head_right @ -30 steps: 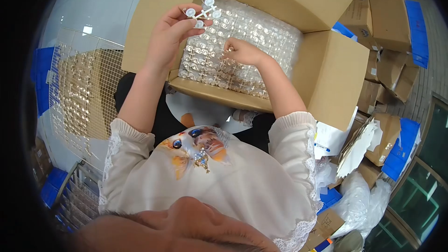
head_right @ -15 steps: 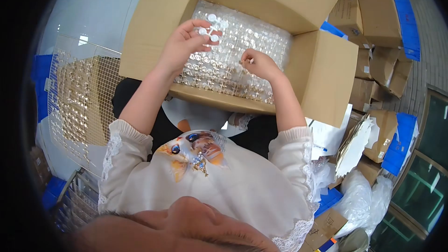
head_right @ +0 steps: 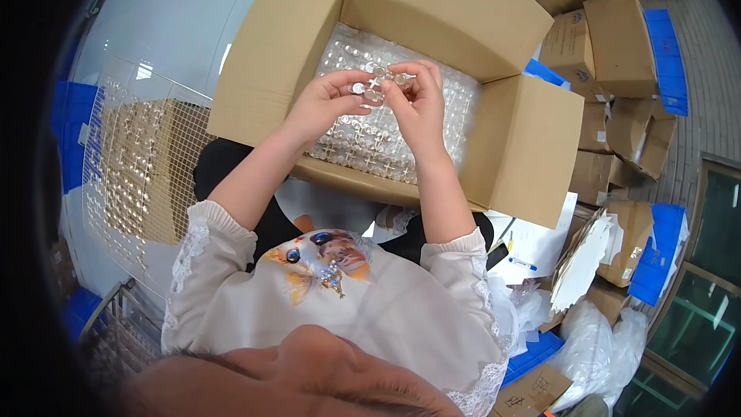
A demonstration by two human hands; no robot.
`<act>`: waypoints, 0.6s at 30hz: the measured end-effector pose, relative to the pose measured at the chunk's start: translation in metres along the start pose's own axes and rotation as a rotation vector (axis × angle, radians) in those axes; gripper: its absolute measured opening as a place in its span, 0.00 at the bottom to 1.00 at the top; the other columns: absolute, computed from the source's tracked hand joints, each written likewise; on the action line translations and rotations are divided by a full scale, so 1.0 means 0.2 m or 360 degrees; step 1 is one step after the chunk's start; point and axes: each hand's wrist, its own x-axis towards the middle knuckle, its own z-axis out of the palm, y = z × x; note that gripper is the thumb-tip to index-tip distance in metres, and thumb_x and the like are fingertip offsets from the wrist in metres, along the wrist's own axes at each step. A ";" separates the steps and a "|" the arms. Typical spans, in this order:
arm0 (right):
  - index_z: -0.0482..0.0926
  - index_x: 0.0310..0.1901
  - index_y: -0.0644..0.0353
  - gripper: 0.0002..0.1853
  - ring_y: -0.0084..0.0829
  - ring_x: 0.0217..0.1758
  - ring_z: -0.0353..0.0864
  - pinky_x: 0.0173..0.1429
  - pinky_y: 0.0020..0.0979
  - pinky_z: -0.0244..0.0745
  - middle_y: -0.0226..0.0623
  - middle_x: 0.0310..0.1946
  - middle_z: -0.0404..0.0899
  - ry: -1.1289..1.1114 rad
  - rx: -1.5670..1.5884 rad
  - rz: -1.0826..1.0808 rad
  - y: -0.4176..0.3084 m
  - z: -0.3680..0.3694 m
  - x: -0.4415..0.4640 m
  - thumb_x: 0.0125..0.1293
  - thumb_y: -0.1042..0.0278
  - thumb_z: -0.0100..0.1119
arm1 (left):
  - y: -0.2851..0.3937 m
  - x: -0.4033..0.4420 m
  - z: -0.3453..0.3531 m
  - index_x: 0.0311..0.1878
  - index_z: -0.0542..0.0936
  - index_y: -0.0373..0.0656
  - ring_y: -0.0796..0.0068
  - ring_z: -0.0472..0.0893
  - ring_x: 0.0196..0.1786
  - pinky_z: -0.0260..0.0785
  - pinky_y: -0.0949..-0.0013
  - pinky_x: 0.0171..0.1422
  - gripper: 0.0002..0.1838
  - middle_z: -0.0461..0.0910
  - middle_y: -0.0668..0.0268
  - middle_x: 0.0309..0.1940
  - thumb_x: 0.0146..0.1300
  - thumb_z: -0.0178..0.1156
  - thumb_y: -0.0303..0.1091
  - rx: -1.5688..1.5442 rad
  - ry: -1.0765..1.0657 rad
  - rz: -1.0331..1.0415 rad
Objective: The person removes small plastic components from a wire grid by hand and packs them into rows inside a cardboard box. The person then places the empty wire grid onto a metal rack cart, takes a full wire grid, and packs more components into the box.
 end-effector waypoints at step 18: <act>0.76 0.45 0.61 0.11 0.20 0.34 0.71 0.40 0.20 0.69 0.32 0.44 0.72 0.0106 -0.0125 -0.0128 0.04 0.01 -0.02 0.60 0.79 0.61 | -0.03 0.00 0.03 0.57 0.73 0.32 0.67 0.81 0.48 0.78 0.67 0.54 0.15 0.76 0.55 0.50 0.70 0.48 0.25 -0.0387 -0.0008 -0.0023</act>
